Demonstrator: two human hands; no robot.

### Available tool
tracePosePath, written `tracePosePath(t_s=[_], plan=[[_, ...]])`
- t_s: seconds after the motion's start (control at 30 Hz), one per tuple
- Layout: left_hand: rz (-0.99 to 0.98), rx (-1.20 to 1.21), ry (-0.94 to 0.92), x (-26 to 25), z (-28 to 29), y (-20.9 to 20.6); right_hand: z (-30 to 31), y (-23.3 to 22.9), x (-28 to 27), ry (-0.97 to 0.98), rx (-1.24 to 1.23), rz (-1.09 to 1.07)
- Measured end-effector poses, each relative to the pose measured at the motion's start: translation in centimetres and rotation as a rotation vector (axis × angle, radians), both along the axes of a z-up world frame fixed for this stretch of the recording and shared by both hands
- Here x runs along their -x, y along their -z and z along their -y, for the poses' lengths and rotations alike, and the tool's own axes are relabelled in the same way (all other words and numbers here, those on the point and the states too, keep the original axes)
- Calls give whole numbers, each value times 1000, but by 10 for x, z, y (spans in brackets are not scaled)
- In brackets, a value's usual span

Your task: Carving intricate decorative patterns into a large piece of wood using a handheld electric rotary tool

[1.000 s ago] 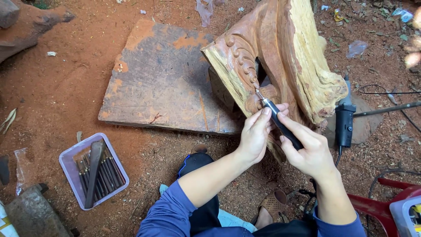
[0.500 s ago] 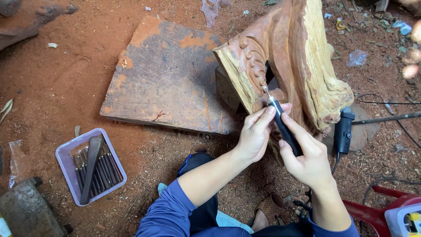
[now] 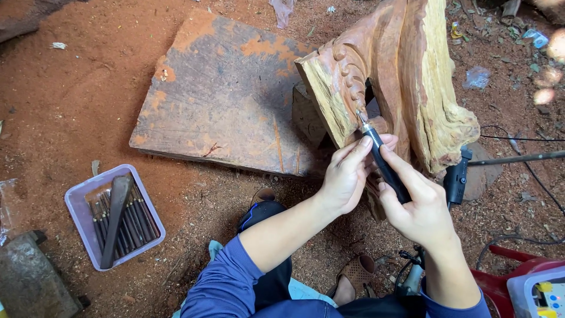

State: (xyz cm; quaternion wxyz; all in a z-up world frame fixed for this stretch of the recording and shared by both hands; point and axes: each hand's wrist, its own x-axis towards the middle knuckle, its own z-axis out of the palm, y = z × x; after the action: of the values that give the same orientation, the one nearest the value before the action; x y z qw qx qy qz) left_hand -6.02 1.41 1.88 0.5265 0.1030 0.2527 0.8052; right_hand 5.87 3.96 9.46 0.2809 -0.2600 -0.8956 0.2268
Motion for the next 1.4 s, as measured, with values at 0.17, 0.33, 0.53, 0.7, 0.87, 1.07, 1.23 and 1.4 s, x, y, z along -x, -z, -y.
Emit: tracePosePath(t_s=[0.17,0.33,0.53,0.7,0.87,1.07,1.23,1.4], plan=[[-5,-2,-1,-3,-4,10,0,0,-2,10,20,4],[-5,5,2,-5,-3,8,1,-5,-2,19,30,17],[20,-67,39,0,2,8,1,-3,-9,-42,-10,128],[-15,-111,144,3,9,0,11,-4,-19,35,106,168],[30,-215,330,2,22,6,32,0,-26,112,448,-23],[149,-200,372,-13,33,14,28,65,-79,-205,1089,-537],[312,-199,438,-24,36,-8,22,76,-84,-387,627,-455],[168,-174,343,-25,21,-21,13,45,-57,15,-224,-323]])
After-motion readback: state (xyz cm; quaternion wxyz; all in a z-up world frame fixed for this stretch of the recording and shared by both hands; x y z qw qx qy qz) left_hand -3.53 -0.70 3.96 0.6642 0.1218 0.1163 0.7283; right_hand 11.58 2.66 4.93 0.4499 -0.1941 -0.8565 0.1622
